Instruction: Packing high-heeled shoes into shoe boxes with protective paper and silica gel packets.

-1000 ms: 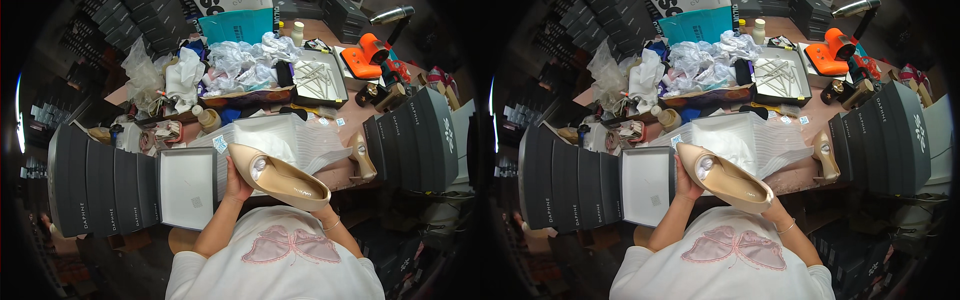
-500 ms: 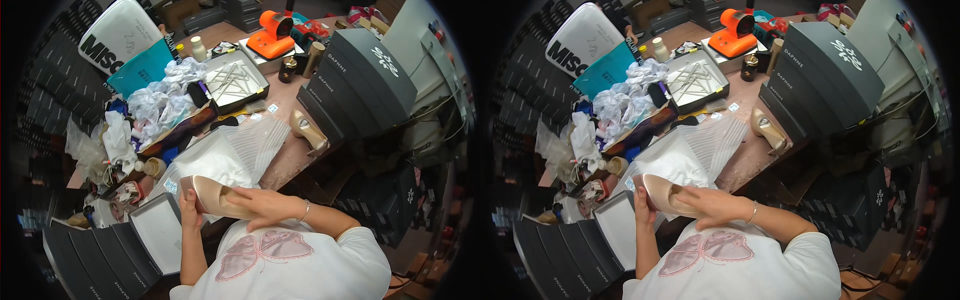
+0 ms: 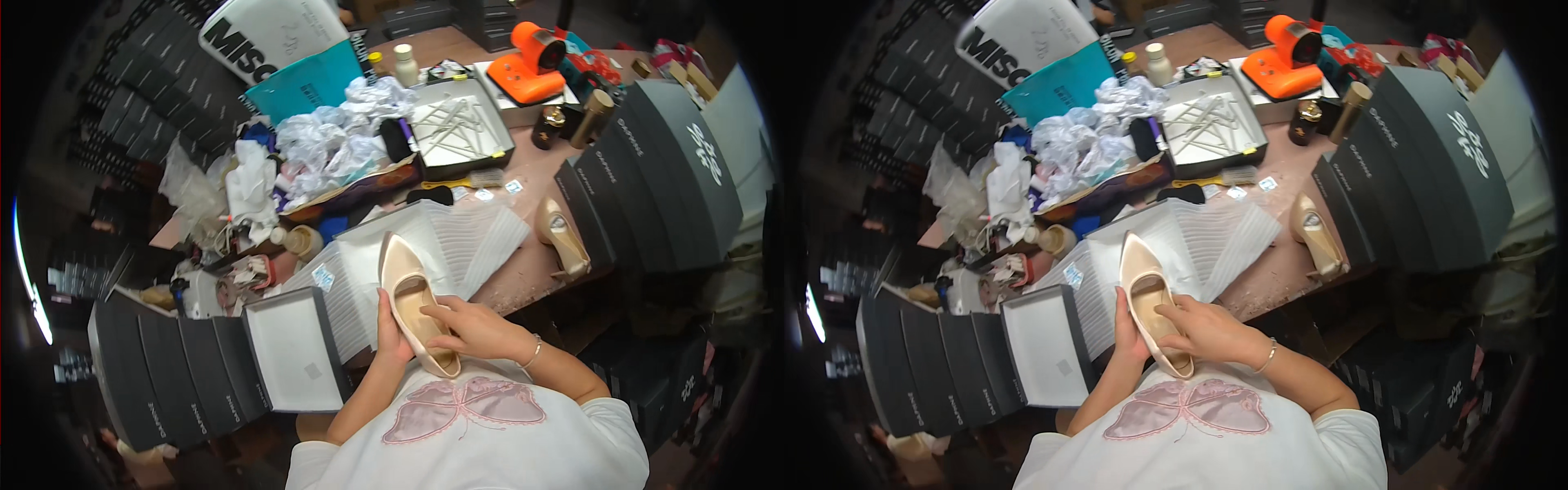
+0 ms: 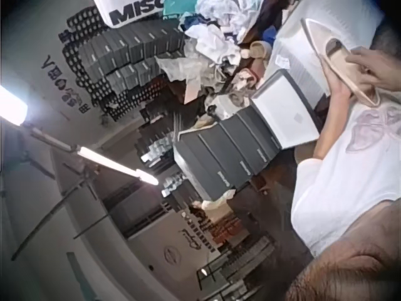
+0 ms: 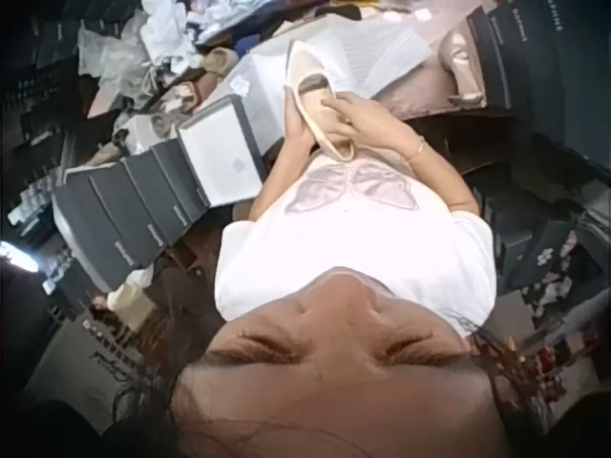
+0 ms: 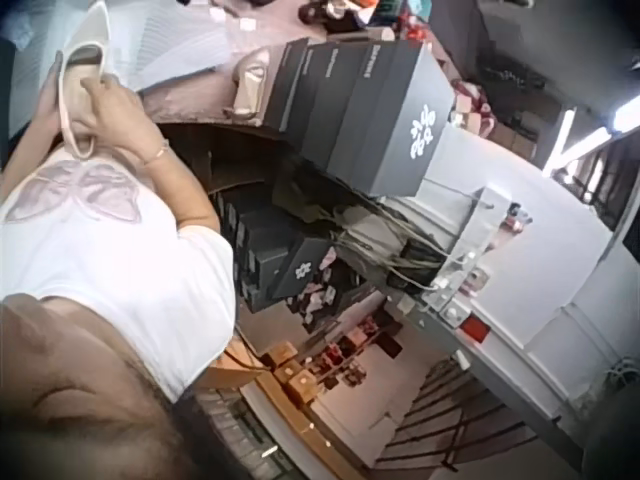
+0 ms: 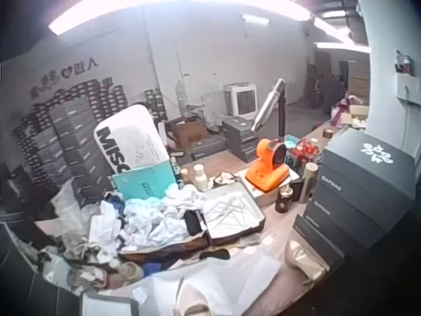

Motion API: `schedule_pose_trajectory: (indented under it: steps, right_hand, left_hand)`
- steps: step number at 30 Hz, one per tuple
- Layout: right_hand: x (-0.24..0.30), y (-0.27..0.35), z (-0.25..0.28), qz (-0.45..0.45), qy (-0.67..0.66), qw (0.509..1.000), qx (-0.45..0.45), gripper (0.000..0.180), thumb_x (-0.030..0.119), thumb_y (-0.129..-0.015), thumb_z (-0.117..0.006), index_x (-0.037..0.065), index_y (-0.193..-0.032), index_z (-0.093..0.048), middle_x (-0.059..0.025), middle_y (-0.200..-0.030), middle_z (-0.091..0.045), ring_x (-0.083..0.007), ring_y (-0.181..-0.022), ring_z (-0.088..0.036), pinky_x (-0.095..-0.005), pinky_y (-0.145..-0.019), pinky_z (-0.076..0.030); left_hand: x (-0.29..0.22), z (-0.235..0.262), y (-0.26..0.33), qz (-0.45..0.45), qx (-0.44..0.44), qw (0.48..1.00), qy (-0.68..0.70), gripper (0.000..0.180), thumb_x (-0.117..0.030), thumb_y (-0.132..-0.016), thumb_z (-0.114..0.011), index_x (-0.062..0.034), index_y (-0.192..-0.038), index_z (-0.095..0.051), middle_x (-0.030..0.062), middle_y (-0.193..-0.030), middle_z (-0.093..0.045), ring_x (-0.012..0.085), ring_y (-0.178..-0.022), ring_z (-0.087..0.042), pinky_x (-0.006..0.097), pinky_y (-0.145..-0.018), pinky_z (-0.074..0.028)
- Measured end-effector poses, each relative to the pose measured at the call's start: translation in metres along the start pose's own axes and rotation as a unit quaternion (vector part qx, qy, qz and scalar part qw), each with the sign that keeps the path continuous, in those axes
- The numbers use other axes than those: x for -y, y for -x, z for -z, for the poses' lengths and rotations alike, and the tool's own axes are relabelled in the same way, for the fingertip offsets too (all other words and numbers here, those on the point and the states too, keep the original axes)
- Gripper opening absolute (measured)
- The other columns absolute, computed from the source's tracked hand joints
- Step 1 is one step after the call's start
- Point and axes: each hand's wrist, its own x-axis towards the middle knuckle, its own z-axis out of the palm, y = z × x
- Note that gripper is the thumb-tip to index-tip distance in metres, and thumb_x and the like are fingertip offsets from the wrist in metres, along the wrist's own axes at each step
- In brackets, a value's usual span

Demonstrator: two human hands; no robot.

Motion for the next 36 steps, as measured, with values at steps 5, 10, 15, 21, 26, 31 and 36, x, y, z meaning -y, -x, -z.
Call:
schedule_pose_trajectory:
  steps: [5, 10, 15, 21, 26, 31, 36]
  right_hand:
    - [-0.023, -0.027, 0.020, 0.051, -0.007, 0.993, -0.109, 0.021, 0.014, -0.083, -0.066, 0.007, -0.103, -0.065, -0.0107, -0.086, -0.058, -0.0289, -0.076, -0.061, -0.0376, -0.067, -0.049]
    - [-0.016, -0.070, 0.008, 0.204, 0.141, 0.969, -0.019, 0.017, 0.011, -0.078, -0.065, 0.006, -0.094, -0.066, -0.0074, -0.083, -0.058, -0.0224, -0.069, -0.063, -0.0338, -0.062, -0.050]
    - [-0.034, -0.099, -0.030, 0.300, 0.324, 0.896, 0.050, 0.012, 0.015, -0.074, -0.063, 0.008, -0.084, -0.064, -0.0058, -0.078, -0.060, -0.0205, -0.066, -0.065, -0.0352, -0.056, -0.052]
    - [-0.038, -0.106, -0.061, 0.306, 0.274, 0.906, 0.100, 0.010, 0.017, -0.073, -0.065, 0.008, -0.079, -0.064, -0.0055, -0.075, -0.061, -0.0212, -0.063, -0.065, -0.0334, -0.053, -0.052]
    - [-0.001, -0.083, -0.036, 0.083, -0.071, 0.993, 0.054, 0.013, 0.016, -0.076, -0.068, 0.006, -0.085, -0.065, -0.0082, -0.078, -0.062, -0.0243, -0.067, -0.064, -0.0332, -0.057, -0.051]
    - [0.001, -0.098, -0.060, 0.060, 0.120, 0.979, -0.153, 0.020, 0.018, -0.076, -0.071, 0.007, -0.090, -0.062, -0.0087, -0.079, -0.060, -0.0277, -0.070, -0.063, -0.0355, -0.058, -0.049]
    - [0.011, -0.117, -0.097, 0.134, 0.214, 0.955, -0.154, 0.018, 0.016, -0.071, -0.072, 0.009, -0.080, -0.057, -0.0061, -0.072, -0.055, -0.0257, -0.061, -0.059, -0.0377, -0.055, -0.047]
  left_hand:
    - [-0.007, 0.023, 0.009, -0.013, -0.003, 0.999, 0.036, 0.076, -0.068, -0.092, -0.029, -0.0057, -0.133, -0.045, 0.0160, -0.125, -0.056, 0.0335, -0.111, -0.057, 0.048, -0.095, -0.047]
    - [0.003, -0.001, 0.027, -0.028, -0.075, 0.992, 0.100, 0.070, -0.062, -0.095, -0.031, -0.0062, -0.135, -0.043, 0.0173, -0.130, -0.053, 0.0324, -0.118, -0.053, 0.048, -0.101, -0.043]
    - [0.019, -0.017, 0.043, -0.064, -0.145, 0.985, 0.063, 0.062, -0.054, -0.098, -0.035, -0.0073, -0.138, -0.039, 0.0140, -0.133, -0.050, 0.0301, -0.122, -0.050, 0.047, -0.105, -0.040]
    - [0.012, 0.006, 0.051, -0.029, -0.152, 0.986, 0.060, 0.061, -0.054, -0.097, -0.037, -0.0073, -0.136, -0.041, 0.0137, -0.131, -0.051, 0.0285, -0.120, -0.052, 0.045, -0.103, -0.042]
    - [-0.037, 0.032, 0.052, -0.032, -0.121, 0.989, 0.081, 0.061, -0.055, -0.094, -0.039, -0.0056, -0.130, -0.049, 0.0166, -0.121, -0.057, 0.0291, -0.110, -0.058, 0.045, -0.095, -0.048]
    - [-0.057, 0.059, 0.048, 0.010, -0.083, 0.995, 0.054, 0.061, -0.055, -0.096, -0.039, -0.0061, -0.130, -0.048, 0.0150, -0.122, -0.057, 0.0279, -0.110, -0.059, 0.044, -0.094, -0.049]
    - [-0.064, 0.048, 0.061, 0.016, -0.093, 0.995, 0.012, 0.059, -0.053, -0.097, -0.039, -0.0076, -0.133, -0.044, 0.0124, -0.127, -0.055, 0.0259, -0.114, -0.056, 0.043, -0.098, -0.047]
